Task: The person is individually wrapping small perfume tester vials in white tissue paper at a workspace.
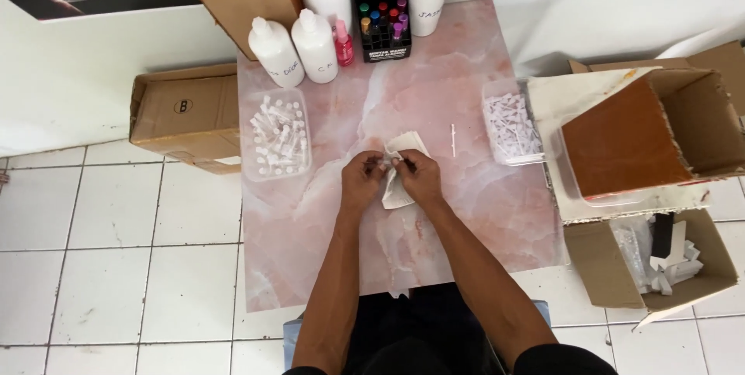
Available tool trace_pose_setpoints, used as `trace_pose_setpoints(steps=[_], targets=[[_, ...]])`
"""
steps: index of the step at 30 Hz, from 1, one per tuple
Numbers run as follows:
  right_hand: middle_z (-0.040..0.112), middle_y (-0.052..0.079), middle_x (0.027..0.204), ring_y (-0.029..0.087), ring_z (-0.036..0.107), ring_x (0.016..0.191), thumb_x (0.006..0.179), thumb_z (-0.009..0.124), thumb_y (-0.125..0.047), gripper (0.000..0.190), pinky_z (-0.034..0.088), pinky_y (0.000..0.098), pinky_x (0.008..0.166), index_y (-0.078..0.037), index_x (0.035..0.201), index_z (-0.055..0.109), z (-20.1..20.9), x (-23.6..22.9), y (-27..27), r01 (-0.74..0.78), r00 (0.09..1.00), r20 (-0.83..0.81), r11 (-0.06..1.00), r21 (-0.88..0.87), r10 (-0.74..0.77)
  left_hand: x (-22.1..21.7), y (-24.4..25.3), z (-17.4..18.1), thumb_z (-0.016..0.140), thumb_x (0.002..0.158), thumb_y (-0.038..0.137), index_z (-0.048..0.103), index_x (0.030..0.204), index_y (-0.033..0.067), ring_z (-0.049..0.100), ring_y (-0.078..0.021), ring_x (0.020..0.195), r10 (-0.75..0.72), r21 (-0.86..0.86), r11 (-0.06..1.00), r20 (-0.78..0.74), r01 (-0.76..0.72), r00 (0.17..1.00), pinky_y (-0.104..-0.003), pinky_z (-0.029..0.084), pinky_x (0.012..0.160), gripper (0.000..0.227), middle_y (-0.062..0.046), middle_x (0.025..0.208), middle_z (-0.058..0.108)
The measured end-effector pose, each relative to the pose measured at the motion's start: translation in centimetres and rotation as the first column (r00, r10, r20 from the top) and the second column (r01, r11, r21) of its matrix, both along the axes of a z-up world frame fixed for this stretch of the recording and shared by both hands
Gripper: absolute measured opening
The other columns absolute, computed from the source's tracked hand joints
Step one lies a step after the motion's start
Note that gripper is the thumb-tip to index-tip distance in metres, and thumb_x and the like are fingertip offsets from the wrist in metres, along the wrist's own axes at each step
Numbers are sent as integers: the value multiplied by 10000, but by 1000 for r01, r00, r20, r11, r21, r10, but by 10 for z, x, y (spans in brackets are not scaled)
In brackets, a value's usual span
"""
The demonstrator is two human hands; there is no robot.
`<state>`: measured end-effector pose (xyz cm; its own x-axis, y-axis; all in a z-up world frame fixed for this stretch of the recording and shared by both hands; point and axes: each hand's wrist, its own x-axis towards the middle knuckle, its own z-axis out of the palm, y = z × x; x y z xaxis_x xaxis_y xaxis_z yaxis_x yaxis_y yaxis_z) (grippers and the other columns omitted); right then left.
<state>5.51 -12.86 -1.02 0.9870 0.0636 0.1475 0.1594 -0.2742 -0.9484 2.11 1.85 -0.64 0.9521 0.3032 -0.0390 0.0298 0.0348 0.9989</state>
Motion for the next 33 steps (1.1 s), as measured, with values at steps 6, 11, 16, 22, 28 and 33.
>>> trace_pose_setpoints(steps=[6,11,16,22,28,33], targets=[[717,117,818,229,725,743,848,836,-47,81,587,349,685,-65,913,791,-6,3,2,-5,988,156,1000,28,1,-4,5,1,703,911,-54,709,1147,0,671,-190,899,-7,-105,994,-4,6,1000,-360,603,817,242,-143,985,688],[716,89,829,209,715,752,864,808,-25,74,582,349,700,-81,911,801,8,-4,7,-19,984,175,1000,6,18,-7,7,6,711,927,-18,697,1156,34,660,-163,913,-35,-86,996,-4,35,999,-344,599,827,235,-103,986,694],[731,105,843,226,713,760,868,796,-5,80,576,359,715,-68,916,806,4,-6,10,-12,981,195,999,34,5,-9,11,9,753,902,-1,687,1134,45,690,-190,921,-70,-45,997,8,71,997,-367,602,848,245,-118,960,700],[741,109,833,168,696,785,922,767,-45,74,571,363,746,-81,970,811,5,-1,4,-5,999,36,997,71,3,-5,3,2,751,891,-21,671,1120,18,656,-211,904,-31,-60,998,-53,28,998,-385,598,842,245,-132,1002,675],[683,69,810,130,614,782,978,674,-105,175,557,286,757,-38,1107,772,28,22,1,-42,956,-272,970,240,109,14,-6,14,702,913,-30,666,1118,37,621,-148,755,66,-137,987,-94,-79,993,-279,599,679,218,-91,921,634],[729,109,995,172,649,913,923,755,-78,284,568,324,852,-56,1206,747,37,35,-1,-148,944,-245,949,279,219,39,-14,-11,764,869,1,718,1113,88,682,-119,815,132,-31,991,17,-131,991,-269,591,737,263,-67,972,720]])
